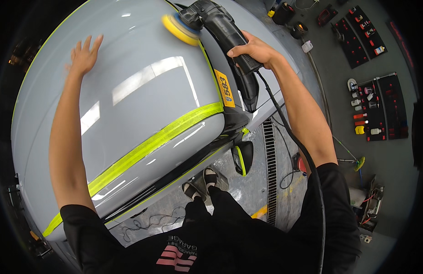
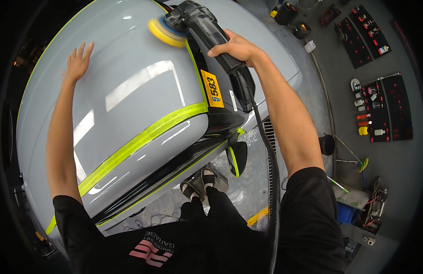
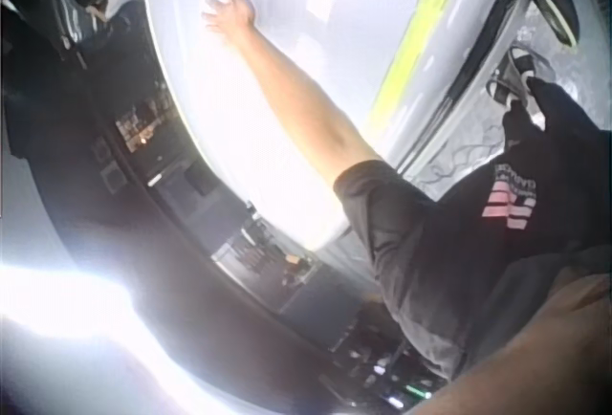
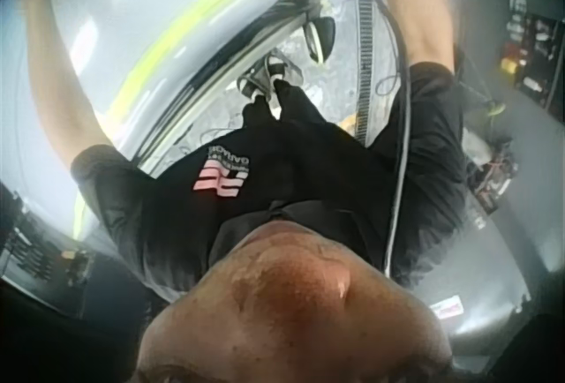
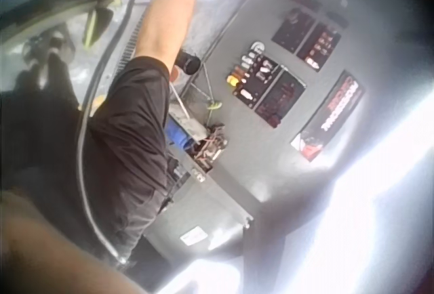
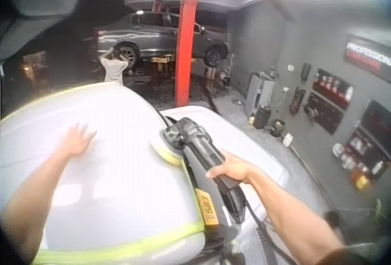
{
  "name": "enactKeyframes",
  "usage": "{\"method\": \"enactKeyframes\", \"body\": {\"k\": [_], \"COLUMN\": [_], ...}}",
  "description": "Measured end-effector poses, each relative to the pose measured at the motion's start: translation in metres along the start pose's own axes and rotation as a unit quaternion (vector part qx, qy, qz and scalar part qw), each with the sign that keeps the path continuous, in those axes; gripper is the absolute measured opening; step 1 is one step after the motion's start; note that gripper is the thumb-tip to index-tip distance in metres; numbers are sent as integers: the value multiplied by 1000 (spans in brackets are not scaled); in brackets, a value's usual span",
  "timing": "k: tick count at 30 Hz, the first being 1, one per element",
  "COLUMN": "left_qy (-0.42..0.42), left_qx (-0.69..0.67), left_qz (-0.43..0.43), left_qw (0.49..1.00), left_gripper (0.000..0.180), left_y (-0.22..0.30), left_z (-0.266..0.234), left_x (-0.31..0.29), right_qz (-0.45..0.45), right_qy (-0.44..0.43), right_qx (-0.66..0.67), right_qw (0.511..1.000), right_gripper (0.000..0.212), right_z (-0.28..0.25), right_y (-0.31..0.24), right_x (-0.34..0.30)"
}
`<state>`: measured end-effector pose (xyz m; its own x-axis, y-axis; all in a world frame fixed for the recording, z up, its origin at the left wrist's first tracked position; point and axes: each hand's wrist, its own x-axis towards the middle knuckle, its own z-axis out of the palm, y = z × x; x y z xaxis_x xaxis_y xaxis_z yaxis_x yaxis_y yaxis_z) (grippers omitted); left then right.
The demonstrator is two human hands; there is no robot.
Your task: The person uses a dual-action polisher with a yellow pad to polish the hood of a gray car. They move the polisher in overlapping passes across the surface while using their left hand to stabilize the tool and guide it along the edges. The hood is masked with bright green tape to protect adjacent areas.
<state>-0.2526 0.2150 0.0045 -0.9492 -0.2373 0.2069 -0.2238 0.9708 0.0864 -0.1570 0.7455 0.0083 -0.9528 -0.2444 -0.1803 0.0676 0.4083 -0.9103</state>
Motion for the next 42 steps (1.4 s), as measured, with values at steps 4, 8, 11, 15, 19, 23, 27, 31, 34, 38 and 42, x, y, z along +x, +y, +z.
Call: {"method": "enactKeyframes", "body": {"k": [4,8,11,15,19,23,27,31,34,38,42], "left_qy": [66,-26,-71,-38,-153,-174,-145,-148,-169,-162,-152], "left_qx": [-131,-229,-273,-231,-198,-208,-215,-235,-239,-243,-243], "left_qz": [123,256,306,416,370,342,351,348,344,355,377], "left_qw": [982,939,909,878,894,900,900,896,892,888,881], "left_gripper": [78,85,84,75,56,47,45,42,41,41,43], "left_y": [131,219,290,327,363,355,354,360,363,362,360], "left_z": [-27,-55,-57,-4,-26,-35,-31,-25,-26,-25,-24], "left_x": [-8,-18,-50,-29,-77,-93,-105,-113,-124,-140,-154], "right_qz": [46,17,20,-7,14,3,1,29,19,19,32], "right_qy": [10,13,26,12,29,36,44,53,48,67,81], "right_qx": [4,14,-1,-19,-31,-34,-43,-41,-38,-26,-16], "right_qw": [999,1000,999,1000,999,999,998,997,998,997,996], "right_gripper": [90,86,86,89,91,95,94,90,94,95,99], "right_z": [-10,-3,-5,9,8,15,21,23,25,32,40], "right_y": [8,11,18,9,11,14,13,14,19,27,33], "right_x": [-21,-33,-48,-53,-77,-87,-99,-112,-122,-135,-149]}}
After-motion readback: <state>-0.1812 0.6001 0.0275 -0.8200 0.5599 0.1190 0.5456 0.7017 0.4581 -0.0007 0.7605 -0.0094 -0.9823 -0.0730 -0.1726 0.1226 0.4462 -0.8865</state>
